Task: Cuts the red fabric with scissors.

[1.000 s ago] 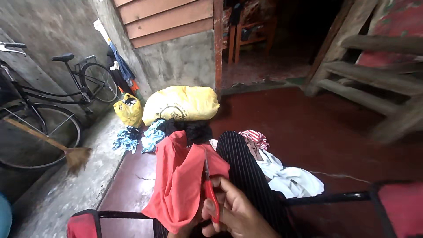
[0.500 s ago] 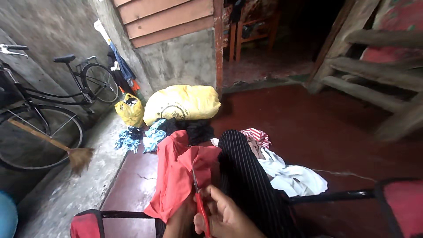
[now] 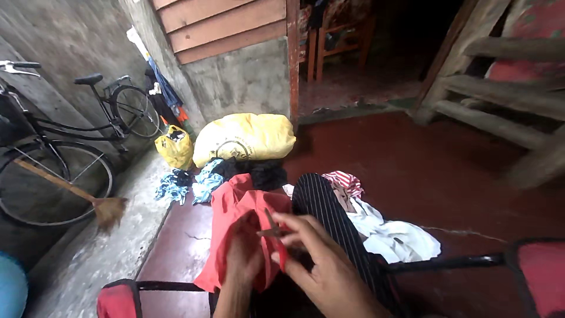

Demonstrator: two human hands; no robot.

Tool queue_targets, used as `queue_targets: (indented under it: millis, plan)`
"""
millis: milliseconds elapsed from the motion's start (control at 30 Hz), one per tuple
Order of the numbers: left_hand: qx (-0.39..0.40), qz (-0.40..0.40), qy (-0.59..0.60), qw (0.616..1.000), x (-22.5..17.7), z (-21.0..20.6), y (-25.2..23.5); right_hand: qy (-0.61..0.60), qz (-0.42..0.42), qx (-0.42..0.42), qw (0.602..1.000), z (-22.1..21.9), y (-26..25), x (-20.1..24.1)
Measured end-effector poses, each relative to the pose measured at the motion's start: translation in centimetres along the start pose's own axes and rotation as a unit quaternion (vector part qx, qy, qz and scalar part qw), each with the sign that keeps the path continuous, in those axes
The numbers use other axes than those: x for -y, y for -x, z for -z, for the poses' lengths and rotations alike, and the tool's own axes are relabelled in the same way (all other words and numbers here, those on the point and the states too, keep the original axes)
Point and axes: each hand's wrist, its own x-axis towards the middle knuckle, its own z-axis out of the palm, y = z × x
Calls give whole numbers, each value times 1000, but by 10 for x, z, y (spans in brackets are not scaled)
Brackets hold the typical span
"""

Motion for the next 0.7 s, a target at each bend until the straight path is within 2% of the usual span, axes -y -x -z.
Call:
queue_targets:
  millis: [67, 133, 233, 333, 500, 600, 633, 700]
  plan:
    - [2, 16, -35, 999, 9, -7, 12, 86, 66, -60, 992, -17, -16, -7]
    - [-3, 29, -80, 996, 13, -16, 21, 140, 117, -42, 982, -32, -27, -19]
    - [-33, 18, -100, 994, 14, -24, 21, 153, 180, -23, 972, -49, -35, -35]
    - [-44, 3, -98, 994, 12, -19, 18, 135, 224, -40, 964, -53, -37, -42]
    - [-41, -22, -90, 995, 15, -11, 12, 88, 230, -22, 969, -50, -40, -32]
    - [-70, -20, -125, 989, 10, -12, 16, 67, 222, -15, 973, -51, -43, -22]
    - [-79, -27, -136, 987, 9, -7, 16, 54, 219, -14, 974, -52, -43, -19]
    - [-42, -54, -139, 988, 13, 25, 7, 26, 211, -9, 977, -55, -42, -11]
